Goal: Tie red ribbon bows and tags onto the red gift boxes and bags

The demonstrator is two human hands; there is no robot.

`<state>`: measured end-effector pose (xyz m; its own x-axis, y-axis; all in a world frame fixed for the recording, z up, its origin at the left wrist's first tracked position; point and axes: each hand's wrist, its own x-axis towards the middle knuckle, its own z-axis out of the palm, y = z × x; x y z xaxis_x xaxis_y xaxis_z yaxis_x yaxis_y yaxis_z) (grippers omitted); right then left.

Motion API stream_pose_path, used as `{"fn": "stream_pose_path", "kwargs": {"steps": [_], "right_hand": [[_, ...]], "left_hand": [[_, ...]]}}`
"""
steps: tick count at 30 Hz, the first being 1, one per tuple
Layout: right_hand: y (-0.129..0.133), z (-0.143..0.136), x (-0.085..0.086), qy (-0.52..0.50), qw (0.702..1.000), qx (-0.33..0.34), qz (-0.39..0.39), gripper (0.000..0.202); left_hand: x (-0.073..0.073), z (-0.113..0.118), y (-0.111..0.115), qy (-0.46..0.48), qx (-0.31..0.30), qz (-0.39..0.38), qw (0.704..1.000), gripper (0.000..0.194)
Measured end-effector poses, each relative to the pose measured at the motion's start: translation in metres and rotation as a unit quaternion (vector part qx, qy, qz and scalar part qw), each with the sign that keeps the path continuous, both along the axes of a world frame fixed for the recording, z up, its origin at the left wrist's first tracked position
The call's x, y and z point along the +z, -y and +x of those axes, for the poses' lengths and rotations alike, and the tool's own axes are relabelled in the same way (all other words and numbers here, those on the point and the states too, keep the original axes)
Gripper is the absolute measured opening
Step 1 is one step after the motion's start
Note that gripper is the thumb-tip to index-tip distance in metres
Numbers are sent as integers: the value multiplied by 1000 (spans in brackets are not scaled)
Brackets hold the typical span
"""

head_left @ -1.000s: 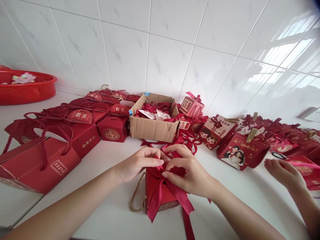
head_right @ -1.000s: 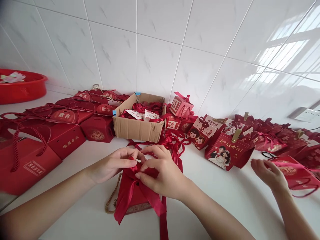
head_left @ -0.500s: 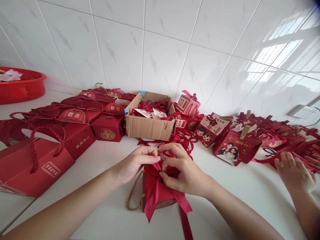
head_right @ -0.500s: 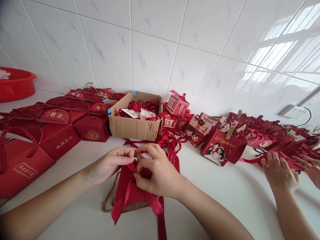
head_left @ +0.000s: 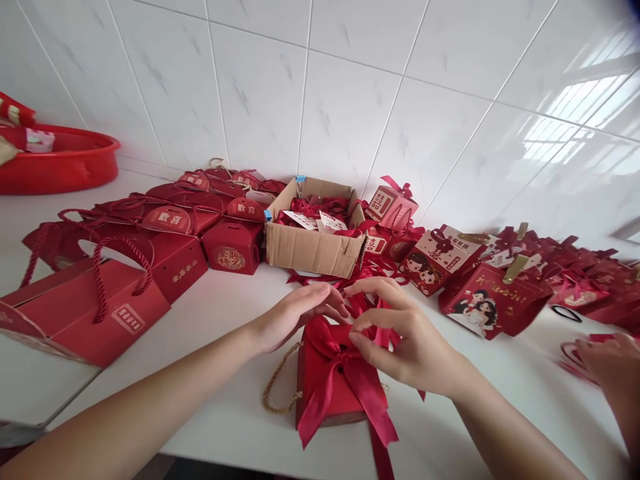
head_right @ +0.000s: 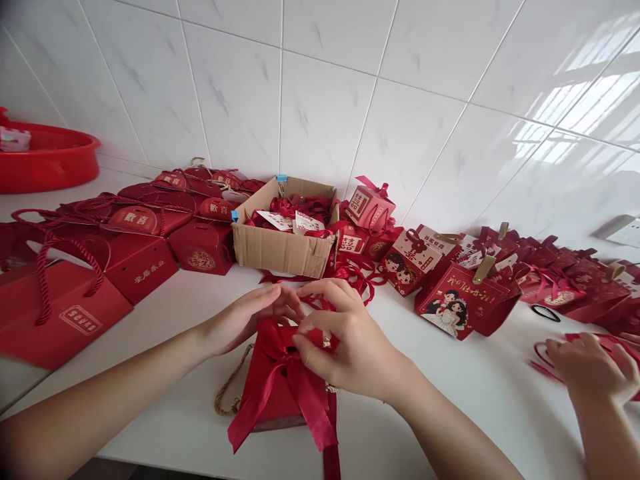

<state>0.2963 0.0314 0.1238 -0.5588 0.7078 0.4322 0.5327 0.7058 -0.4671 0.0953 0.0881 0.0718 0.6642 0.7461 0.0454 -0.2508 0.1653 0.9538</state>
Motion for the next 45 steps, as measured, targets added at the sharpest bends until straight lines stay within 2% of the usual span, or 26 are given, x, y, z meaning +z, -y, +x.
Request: {"fn": "stream_pose_path", "kwargs": {"steps": [4, 8, 17, 28, 36, 45], "right_hand": [[2, 1, 2, 14, 1000, 5, -17, 5], [4, -4, -4, 35, 999, 6, -14, 5], [8, -5, -6, 99, 994, 20, -27, 10], [6, -4, -4, 86, 996, 9, -19, 11], [18, -10, -5, 104, 994, 4, -22, 19], [18, -6, -1, 128, 991, -31, -27, 8]], "left_hand": [[-8, 2, -6, 4, 40, -44, 998, 37], [-15, 4, -8, -7, 66, -66, 996, 41], [-12, 6, -4, -7, 53, -122, 991, 42], [-13, 6, -4, -32, 52, -149, 987, 43], [-17, 8, -4, -22, 50, -152, 987, 49], [-21, 8, -6, -20, 56, -141, 988, 48]]}}
